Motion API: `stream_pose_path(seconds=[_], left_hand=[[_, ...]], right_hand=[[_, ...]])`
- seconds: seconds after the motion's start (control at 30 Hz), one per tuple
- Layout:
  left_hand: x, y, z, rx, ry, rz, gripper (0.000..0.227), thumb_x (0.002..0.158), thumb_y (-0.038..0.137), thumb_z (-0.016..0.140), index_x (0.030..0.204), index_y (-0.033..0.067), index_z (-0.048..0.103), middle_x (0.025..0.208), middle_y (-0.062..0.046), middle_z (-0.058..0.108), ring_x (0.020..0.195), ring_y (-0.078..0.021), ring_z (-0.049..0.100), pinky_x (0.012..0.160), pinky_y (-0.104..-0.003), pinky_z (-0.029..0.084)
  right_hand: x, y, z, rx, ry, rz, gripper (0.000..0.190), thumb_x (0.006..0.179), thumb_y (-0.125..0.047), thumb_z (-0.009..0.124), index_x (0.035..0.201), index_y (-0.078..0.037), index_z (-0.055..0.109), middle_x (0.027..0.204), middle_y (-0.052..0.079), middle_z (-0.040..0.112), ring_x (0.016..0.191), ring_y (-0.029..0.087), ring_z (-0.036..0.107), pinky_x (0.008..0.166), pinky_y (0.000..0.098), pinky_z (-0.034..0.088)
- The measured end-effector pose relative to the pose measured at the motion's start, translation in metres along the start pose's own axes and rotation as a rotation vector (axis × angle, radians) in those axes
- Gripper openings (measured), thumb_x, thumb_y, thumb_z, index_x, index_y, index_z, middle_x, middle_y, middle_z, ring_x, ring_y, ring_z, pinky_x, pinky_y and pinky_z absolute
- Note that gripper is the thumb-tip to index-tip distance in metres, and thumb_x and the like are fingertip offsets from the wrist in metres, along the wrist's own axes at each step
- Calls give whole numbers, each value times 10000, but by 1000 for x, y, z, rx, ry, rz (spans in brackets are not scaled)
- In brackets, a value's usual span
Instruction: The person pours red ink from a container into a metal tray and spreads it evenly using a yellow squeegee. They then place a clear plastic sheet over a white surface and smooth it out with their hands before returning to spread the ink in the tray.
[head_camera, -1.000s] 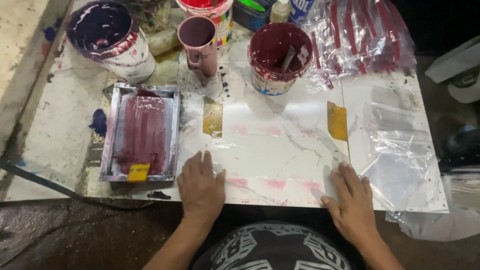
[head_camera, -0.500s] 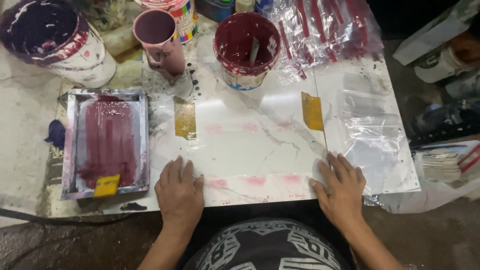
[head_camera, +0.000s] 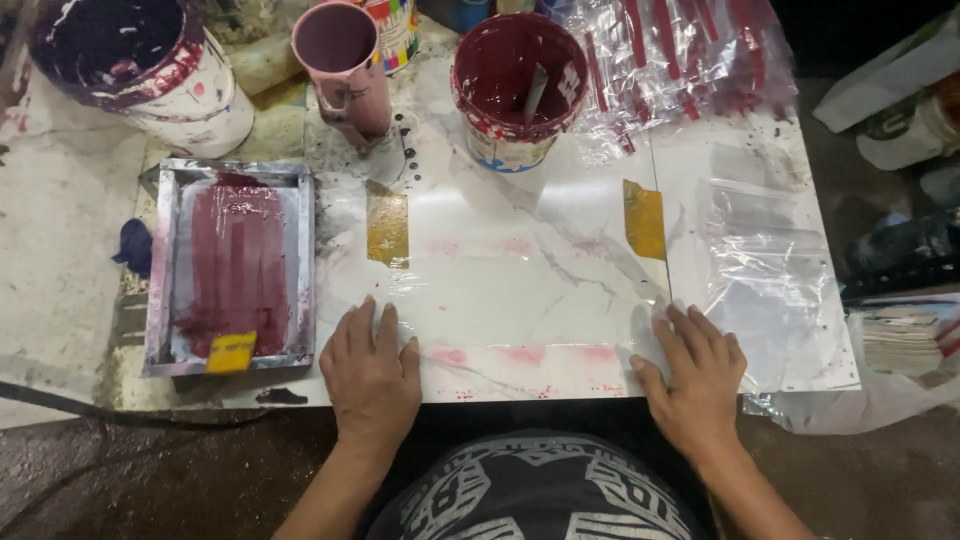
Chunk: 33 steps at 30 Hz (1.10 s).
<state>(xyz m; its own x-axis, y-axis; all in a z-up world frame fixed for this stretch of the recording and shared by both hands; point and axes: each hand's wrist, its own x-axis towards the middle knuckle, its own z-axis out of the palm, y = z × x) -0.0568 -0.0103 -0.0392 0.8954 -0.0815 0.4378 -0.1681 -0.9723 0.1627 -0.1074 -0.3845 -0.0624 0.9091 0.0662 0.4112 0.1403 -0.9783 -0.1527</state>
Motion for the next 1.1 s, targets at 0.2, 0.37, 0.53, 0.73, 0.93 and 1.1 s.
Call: stream_pose_path(seconds=[0.2,0.37,0.53,0.73,0.93,1.1], left_hand=[[-2,-3,4,24,5,56,389,857,344,727,1147,87,697,1356,-167,640,1270,-394,586,919,-531,463],[10,8,4,-44,-42,74,524,938,414,654,1315,56,590,1492,-199,520,1390,-419,480,1019,-608,450],[30,19,16,-196,-175,137,654,970,457,620,1389,-41,560,1482,-285,480,1431,-515,380,1076,-720,312],[46,19,16,-39,-589,59,903,982,700,373,1554,2,339,1655,-251,241,1556,-430,154,1153,-740,138],[48,12,10,2,-706,31,848,1011,640,359,1579,15,284,1673,-242,185,1567,-416,101,1153,-737,105],[45,8,9,55,-713,2,846,1011,635,337,1584,17,266,1698,-213,148,1572,-383,85,1147,-747,95]], right_hand=[[-3,2,4,-25,-2,-4,427,928,-402,655,1242,-115,704,1442,94,639,1423,317,521,1120,575,343],[14,-12,-1,4,-31,-49,487,962,-429,598,1323,-105,647,1472,129,607,1430,358,509,1095,570,356],[51,-42,-1,-13,-124,-78,624,975,-565,538,1395,-110,611,1452,204,587,1375,423,523,1027,691,379],[79,-55,2,-52,-488,1,819,1013,-700,241,1567,-119,400,1628,169,396,1524,335,332,1176,650,212],[76,-55,3,-86,-596,41,800,1013,-689,262,1579,-133,365,1658,150,338,1555,311,268,1207,613,173],[69,-47,4,-44,-587,82,838,1002,-715,183,1584,-139,363,1667,145,325,1564,305,246,1222,621,144]])
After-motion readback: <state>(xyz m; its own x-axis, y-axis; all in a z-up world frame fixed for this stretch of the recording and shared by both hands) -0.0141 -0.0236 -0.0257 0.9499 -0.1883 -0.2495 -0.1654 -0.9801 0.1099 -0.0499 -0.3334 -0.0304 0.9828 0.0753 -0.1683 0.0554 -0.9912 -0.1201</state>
